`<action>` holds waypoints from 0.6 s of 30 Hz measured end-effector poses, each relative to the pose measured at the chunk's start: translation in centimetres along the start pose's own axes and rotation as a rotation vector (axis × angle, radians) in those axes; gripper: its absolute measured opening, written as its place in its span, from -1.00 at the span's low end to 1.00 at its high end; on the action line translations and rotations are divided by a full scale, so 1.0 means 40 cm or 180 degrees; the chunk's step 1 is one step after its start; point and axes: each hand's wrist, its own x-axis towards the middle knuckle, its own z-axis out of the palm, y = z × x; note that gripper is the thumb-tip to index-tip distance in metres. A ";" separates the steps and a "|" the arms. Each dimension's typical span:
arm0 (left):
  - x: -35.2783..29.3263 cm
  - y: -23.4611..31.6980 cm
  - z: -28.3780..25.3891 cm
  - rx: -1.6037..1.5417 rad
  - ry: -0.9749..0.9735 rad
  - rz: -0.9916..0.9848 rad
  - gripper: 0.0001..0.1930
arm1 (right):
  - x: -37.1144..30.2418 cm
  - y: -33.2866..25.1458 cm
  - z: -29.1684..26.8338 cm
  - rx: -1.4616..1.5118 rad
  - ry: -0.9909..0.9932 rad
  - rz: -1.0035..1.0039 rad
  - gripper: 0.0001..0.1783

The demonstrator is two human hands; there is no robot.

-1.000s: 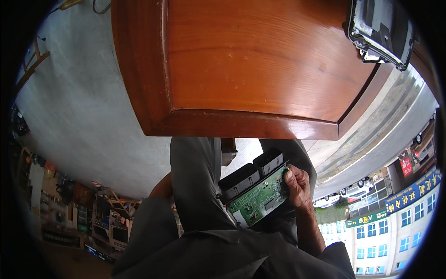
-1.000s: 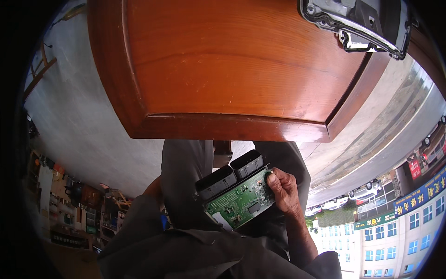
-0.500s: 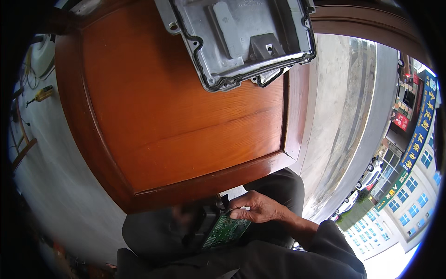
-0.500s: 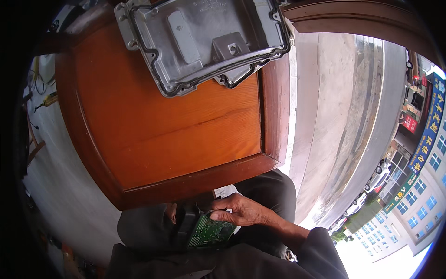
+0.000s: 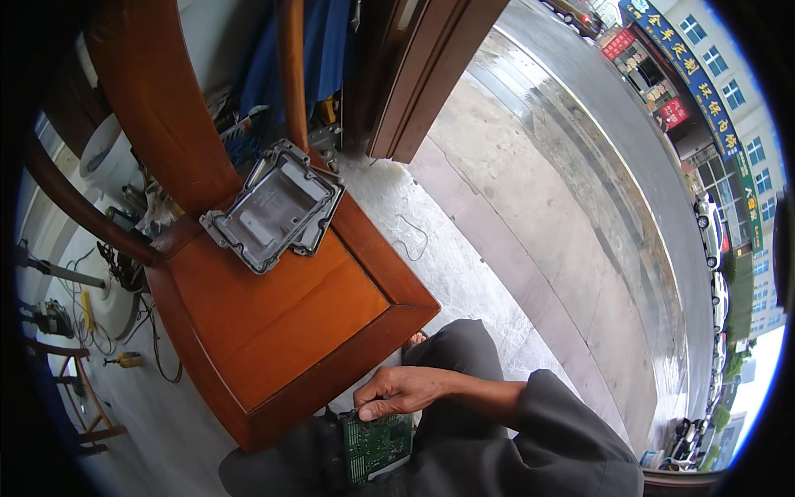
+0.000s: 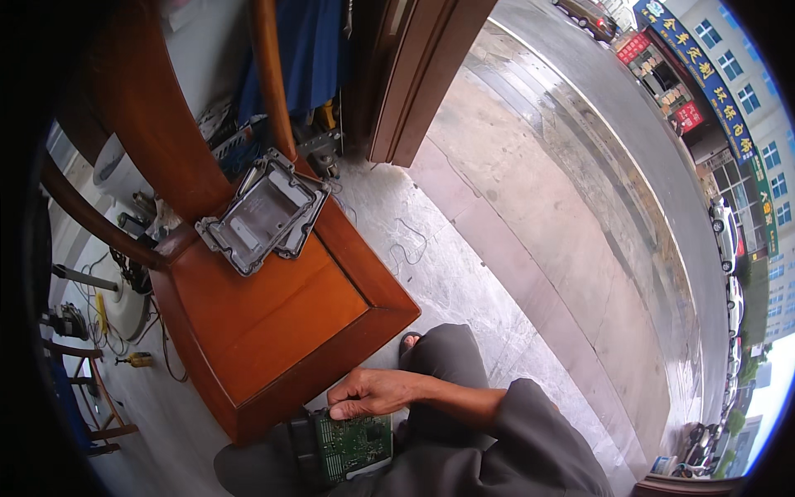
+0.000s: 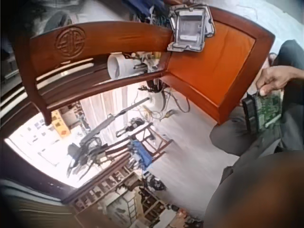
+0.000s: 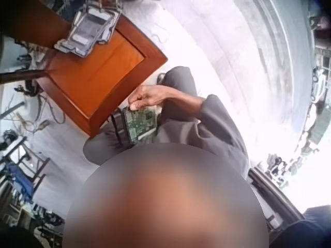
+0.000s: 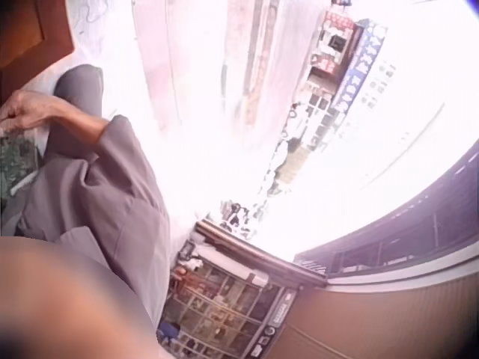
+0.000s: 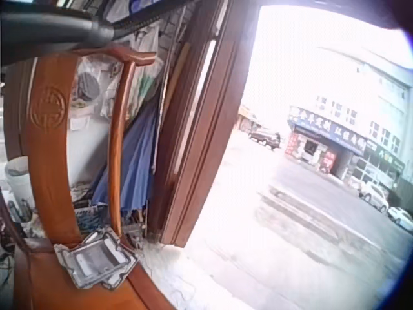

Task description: The person opens a metal electronics enclosure, removes the circuit board, and uses a brush to clean its surface. The person then places the board back into the enclosure and closes it.

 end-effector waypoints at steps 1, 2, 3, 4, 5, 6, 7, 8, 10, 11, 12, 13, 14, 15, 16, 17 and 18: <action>0.014 0.018 -0.034 -0.0056 0.0129 0.0052 -0.75 | -0.007 -0.001 0.015 0.0035 -0.0045 -0.0085 -0.51; 0.019 0.040 -0.047 -0.0133 0.0227 0.0109 -0.75 | -0.018 -0.003 0.019 -0.0212 -0.0104 -0.0230 -0.50; 0.027 0.067 -0.068 -0.0201 0.0328 0.0176 -0.75 | -0.016 0.002 0.030 -0.0172 -0.0008 -0.0335 -0.51; 0.029 0.090 -0.090 -0.0289 0.0413 0.0232 -0.75 | -0.011 0.004 0.040 -0.0138 0.0076 -0.0415 -0.50; 0.030 0.112 -0.114 -0.0389 0.0505 0.0274 -0.74 | -0.010 0.002 0.040 -0.0116 0.0144 -0.0486 -0.50; 0.028 0.135 -0.137 -0.0449 0.0558 0.0320 -0.74 | -0.019 0.002 0.039 -0.0167 0.0240 -0.0513 -0.50; 0.026 0.162 -0.146 -0.0542 0.0612 0.0360 -0.74 | -0.031 -0.001 0.035 -0.0215 0.0325 -0.0532 -0.49; 0.022 0.193 -0.163 -0.0594 0.0641 0.0418 -0.74 | -0.050 0.003 0.031 -0.0230 0.0438 -0.0588 -0.49; -0.002 0.231 -0.184 -0.0738 0.0732 0.0466 -0.74 | -0.078 0.010 0.014 -0.0326 0.0638 -0.0697 -0.48; -0.018 0.248 -0.194 -0.0838 0.0778 0.0489 -0.74 | -0.091 0.010 0.003 -0.0372 0.0726 -0.0741 -0.48; -0.030 0.250 -0.196 -0.0934 0.0815 0.0498 -0.74 | -0.106 0.007 -0.004 -0.0511 0.0855 -0.0832 -0.47; -0.048 0.252 -0.200 -0.1031 0.0870 0.0496 -0.74 | -0.121 0.002 -0.006 -0.0266 0.0937 -0.0873 -0.47; -0.061 0.253 -0.210 -0.1131 0.0941 0.0504 -0.73 | -0.129 0.004 -0.022 -0.0171 0.1072 -0.0904 -0.48; -0.084 0.245 -0.213 -0.1255 0.0993 0.0505 -0.73 | -0.137 0.008 -0.029 -0.0063 0.1181 -0.0896 -0.49; -0.103 0.224 -0.222 -0.1374 0.1080 0.0477 -0.73 | -0.143 0.007 -0.039 0.0093 0.1277 -0.0915 -0.51; -0.134 0.188 -0.223 -0.1560 0.1168 0.0456 -0.73 | -0.143 -0.002 -0.041 0.0260 0.1312 -0.0897 -0.53; -0.157 0.148 -0.214 -0.1727 0.1230 0.0405 -0.73 | -0.156 -0.003 -0.041 0.0549 0.1425 -0.0939 -0.54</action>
